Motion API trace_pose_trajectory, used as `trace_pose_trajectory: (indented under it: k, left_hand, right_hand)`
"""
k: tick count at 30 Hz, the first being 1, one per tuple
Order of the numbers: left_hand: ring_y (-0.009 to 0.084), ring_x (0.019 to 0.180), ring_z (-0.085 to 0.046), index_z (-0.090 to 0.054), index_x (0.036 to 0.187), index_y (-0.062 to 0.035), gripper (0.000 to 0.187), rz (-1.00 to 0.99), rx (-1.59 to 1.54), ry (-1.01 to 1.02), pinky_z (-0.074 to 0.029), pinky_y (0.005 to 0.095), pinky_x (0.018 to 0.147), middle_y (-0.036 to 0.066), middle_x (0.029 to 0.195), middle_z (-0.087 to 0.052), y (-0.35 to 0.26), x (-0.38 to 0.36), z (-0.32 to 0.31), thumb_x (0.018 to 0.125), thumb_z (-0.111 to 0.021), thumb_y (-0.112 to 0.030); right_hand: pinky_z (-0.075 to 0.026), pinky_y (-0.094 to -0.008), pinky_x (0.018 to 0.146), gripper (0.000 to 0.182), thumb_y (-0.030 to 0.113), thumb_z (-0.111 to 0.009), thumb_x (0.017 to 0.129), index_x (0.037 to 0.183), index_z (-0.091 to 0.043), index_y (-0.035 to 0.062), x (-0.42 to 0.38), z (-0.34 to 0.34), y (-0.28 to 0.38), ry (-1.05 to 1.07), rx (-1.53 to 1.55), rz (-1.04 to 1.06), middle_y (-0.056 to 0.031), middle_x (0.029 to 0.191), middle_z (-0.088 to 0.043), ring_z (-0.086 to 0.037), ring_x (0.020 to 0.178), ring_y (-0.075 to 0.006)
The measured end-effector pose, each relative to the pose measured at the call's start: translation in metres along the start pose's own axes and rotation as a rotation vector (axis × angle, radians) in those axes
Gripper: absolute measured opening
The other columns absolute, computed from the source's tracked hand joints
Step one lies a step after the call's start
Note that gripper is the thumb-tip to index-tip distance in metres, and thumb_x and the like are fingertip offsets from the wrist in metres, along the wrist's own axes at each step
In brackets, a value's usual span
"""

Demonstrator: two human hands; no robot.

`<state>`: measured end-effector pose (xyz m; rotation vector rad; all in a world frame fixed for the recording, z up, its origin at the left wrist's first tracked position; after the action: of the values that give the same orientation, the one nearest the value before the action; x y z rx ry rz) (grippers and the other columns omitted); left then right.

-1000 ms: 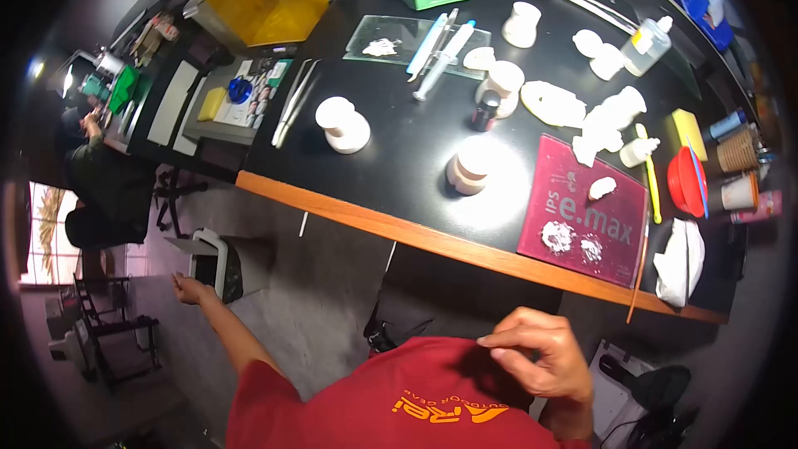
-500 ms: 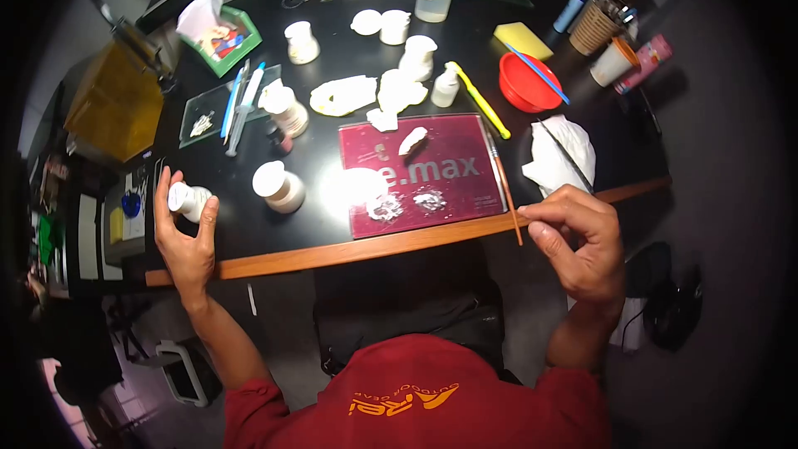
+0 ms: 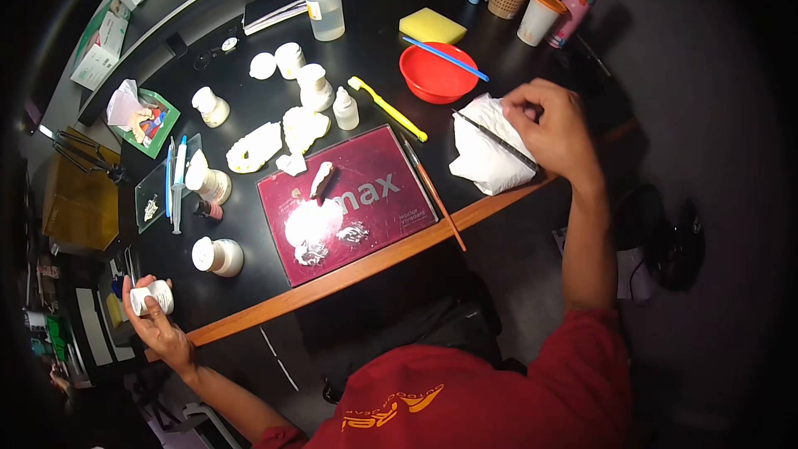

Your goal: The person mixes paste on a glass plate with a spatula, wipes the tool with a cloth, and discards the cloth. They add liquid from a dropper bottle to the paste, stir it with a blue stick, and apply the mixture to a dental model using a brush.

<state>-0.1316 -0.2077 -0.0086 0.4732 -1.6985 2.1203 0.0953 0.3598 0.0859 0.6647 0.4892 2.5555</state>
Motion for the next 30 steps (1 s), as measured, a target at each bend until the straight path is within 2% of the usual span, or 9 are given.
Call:
trace_pose_trajectory:
  k: [3,6,9,12,17,20,23,26,30]
  left_hand:
    - [0.0201,0.106,-0.060,-0.040,0.153,0.0025,0.047,0.031,-0.121,-0.009,-0.049,0.0315,0.097,0.017,0.124,-0.063,0.003,-0.003,0.001,0.111,-0.049,-0.016]
    - [0.0208,0.106,-0.058,-0.042,0.151,0.0025,0.049,0.037,-0.193,-0.026,-0.048,0.0322,0.096,0.017,0.119,-0.063,0.010,-0.003,0.009,0.107,-0.049,-0.019]
    - [0.0211,0.105,-0.058,-0.043,0.149,0.0026,0.051,0.065,-0.281,-0.079,-0.047,0.0328,0.095,0.017,0.116,-0.063,0.016,-0.004,0.015,0.104,-0.049,-0.021]
    - [0.0217,0.105,-0.058,-0.044,0.149,0.0024,0.052,0.104,-0.302,-0.106,-0.048,0.0334,0.094,0.017,0.113,-0.063,0.015,-0.005,0.016,0.103,-0.049,-0.022]
    - [0.0218,0.105,-0.058,-0.045,0.148,0.0022,0.051,0.102,-0.303,-0.104,-0.048,0.0332,0.093,0.017,0.112,-0.064,0.017,-0.004,0.016,0.103,-0.049,-0.023]
    - [0.0244,0.111,-0.059,-0.042,0.150,0.0038,0.052,0.085,-0.333,-0.035,-0.047,0.0363,0.102,0.018,0.117,-0.063,0.023,-0.005,0.020,0.105,-0.046,-0.021]
    - [0.0243,0.111,-0.059,-0.042,0.151,0.0038,0.052,0.093,-0.340,-0.046,-0.047,0.0363,0.102,0.018,0.117,-0.063,0.022,-0.005,0.019,0.105,-0.046,-0.021]
    - [0.0223,0.104,-0.059,-0.045,0.147,0.0023,0.052,0.098,-0.300,-0.105,-0.049,0.0325,0.092,0.018,0.111,-0.064,0.016,-0.005,0.015,0.102,-0.049,-0.022]
    - [0.0220,0.102,-0.059,-0.046,0.147,0.0024,0.053,0.087,-0.303,-0.070,-0.049,0.0320,0.090,0.018,0.110,-0.064,0.016,-0.004,0.015,0.100,-0.048,-0.022]
  right_hand:
    - [-0.051,-0.0324,0.065,0.014,0.013,-0.076,0.090,0.095,-0.077,-0.0003,0.043,-0.019,-0.021,-0.058,0.001,0.065,-0.0081,0.078,-0.070,-0.063,0.068,-0.0135]
    - [-0.053,-0.0341,0.067,0.022,0.021,-0.078,0.091,0.092,-0.076,-0.0010,0.073,-0.039,-0.036,0.086,0.005,-0.172,-0.0102,0.078,-0.073,-0.066,0.068,-0.0153]
    - [-0.054,-0.0341,0.066,0.027,0.025,-0.079,0.091,0.089,-0.075,-0.0019,0.083,-0.050,-0.047,0.068,-0.009,-0.165,-0.0104,0.075,-0.073,-0.066,0.066,-0.0142]
    - [-0.054,-0.0325,0.066,0.027,0.024,-0.080,0.091,0.088,-0.075,-0.0029,0.084,-0.051,-0.051,0.139,-0.027,-0.227,-0.0082,0.073,-0.072,-0.065,0.067,-0.0117]
    - [-0.052,-0.0281,0.065,0.021,0.016,-0.078,0.095,0.089,-0.070,-0.0016,0.076,-0.048,-0.067,0.174,0.213,-0.215,-0.0047,0.075,-0.070,-0.062,0.068,-0.0091]
    - [-0.050,-0.0248,0.066,0.016,0.012,-0.075,0.099,0.090,-0.065,0.0020,0.069,-0.036,-0.063,0.183,0.320,-0.191,-0.0018,0.078,-0.067,-0.060,0.071,-0.0068]
    - [-0.049,-0.0235,0.067,0.017,0.010,-0.075,0.099,0.090,-0.062,0.0043,0.062,-0.024,-0.066,0.176,0.381,-0.130,-0.0008,0.080,-0.066,-0.059,0.072,-0.0054]
    - [-0.046,-0.0228,0.065,0.019,0.011,-0.077,0.097,0.087,-0.062,0.0056,0.054,-0.013,-0.056,0.254,0.366,-0.136,0.0007,0.076,-0.064,-0.057,0.069,-0.0047]
    - [-0.042,-0.0200,0.058,0.023,0.013,-0.077,0.096,0.080,-0.062,0.0067,0.063,-0.016,-0.048,0.339,0.297,-0.202,0.0035,0.070,-0.062,-0.055,0.063,-0.0032]
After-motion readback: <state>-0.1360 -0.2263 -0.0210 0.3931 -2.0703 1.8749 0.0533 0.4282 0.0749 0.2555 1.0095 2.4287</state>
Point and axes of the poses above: each hand's wrist, its own x-axis towards the middle knuckle, its own z-axis out of the back of the hand, y = z × x, the point moved 7 cm from there along x, towards the middle knuckle
